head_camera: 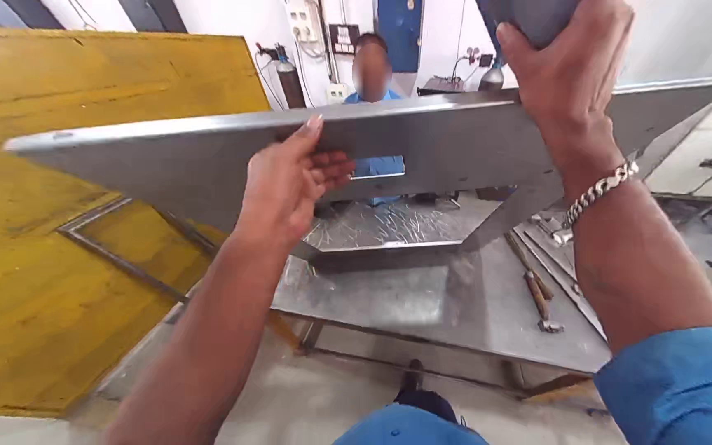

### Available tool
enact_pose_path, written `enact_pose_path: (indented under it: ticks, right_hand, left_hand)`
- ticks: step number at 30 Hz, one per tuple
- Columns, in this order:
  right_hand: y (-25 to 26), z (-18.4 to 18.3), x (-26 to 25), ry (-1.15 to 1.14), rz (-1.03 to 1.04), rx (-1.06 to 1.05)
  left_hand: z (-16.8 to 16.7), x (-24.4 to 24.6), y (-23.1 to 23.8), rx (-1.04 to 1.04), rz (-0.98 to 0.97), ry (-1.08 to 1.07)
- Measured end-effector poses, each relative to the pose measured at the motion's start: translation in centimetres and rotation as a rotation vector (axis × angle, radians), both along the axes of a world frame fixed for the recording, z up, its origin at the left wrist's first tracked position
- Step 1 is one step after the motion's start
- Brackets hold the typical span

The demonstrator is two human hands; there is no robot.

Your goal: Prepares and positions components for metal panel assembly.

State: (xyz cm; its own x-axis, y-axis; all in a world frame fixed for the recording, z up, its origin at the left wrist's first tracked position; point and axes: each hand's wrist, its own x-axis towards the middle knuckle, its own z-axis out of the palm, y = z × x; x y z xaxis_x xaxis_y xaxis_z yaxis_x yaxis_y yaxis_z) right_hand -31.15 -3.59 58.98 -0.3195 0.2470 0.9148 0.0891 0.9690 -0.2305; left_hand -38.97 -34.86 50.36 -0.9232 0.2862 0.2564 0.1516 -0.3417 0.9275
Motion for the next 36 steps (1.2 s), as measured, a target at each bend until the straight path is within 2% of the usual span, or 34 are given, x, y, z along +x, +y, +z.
enact_pose_path:
  ticks: [4, 7, 9, 11, 13, 16, 19, 21, 24, 27, 30, 33, 36]
  right_hand:
    - [4.4, 5.2, -10.5, -0.148, -0.052, -0.053]
    - [7.8, 8.1, -17.6, -0.267, -0.049, -0.067]
    - [9.8, 9.2, -21.5, -0.332, -0.016, -0.066]
    - [11.3, 10.0, -24.4, -0.378, 0.0, -0.075]
    - [12.4, 10.2, -26.7, -0.397, -0.012, -0.072]
    - [13.4, 10.5, -29.2, -0.402, -0.045, -0.073]
    - [15.2, 10.2, -31.5, -0.308, -0.024, -0.098]
    - [17.0, 9.8, -33.2, -0.13, 0.121, -0.143]
    - [18.3, 8.7, -33.6, 0.251, 0.51, -0.23]
    - [16.2, 4.4, -29.0, 0.494, 0.711, -0.37]
    - [13.8, -4.2, -23.5, 0.408, 0.789, -0.569]
    - [11.6, -14.8, -21.6, 0.222, 0.823, -1.007]
    - [8.8, -24.4, -23.1, 0.052, 0.865, -1.61]
  left_hand:
    - [3.7, -11.2, 4.8, -0.215, 0.19, 0.186]
    - [5.6, -18.7, 7.2, -0.394, 0.525, 0.526]
    - [6.3, -22.0, 8.5, -0.5, 0.764, 0.73]
    - [6.8, -24.4, 10.1, -0.596, 0.912, 0.939]
    - [7.0, -26.8, 11.6, -0.677, 0.905, 1.034]
    - [6.6, -31.2, 13.6, -0.752, 0.799, 1.057]
    - [6.3, -34.1, 14.5, -0.787, 0.781, 1.083]
    - [6.4, -35.3, 14.8, -0.794, 0.785, 1.082]
    - [6.4, -36.6, 15.3, -0.78, 0.808, 1.122]
    - [6.7, -37.5, 15.9, -0.79, 0.79, 1.122]
    - [7.4, -38.4, 16.0, -0.788, 0.756, 1.1]
    - [7.7, -39.2, 16.0, -0.784, 0.735, 1.104]
    - [7.3, -39.3, 15.9, -0.832, 0.71, 1.068]
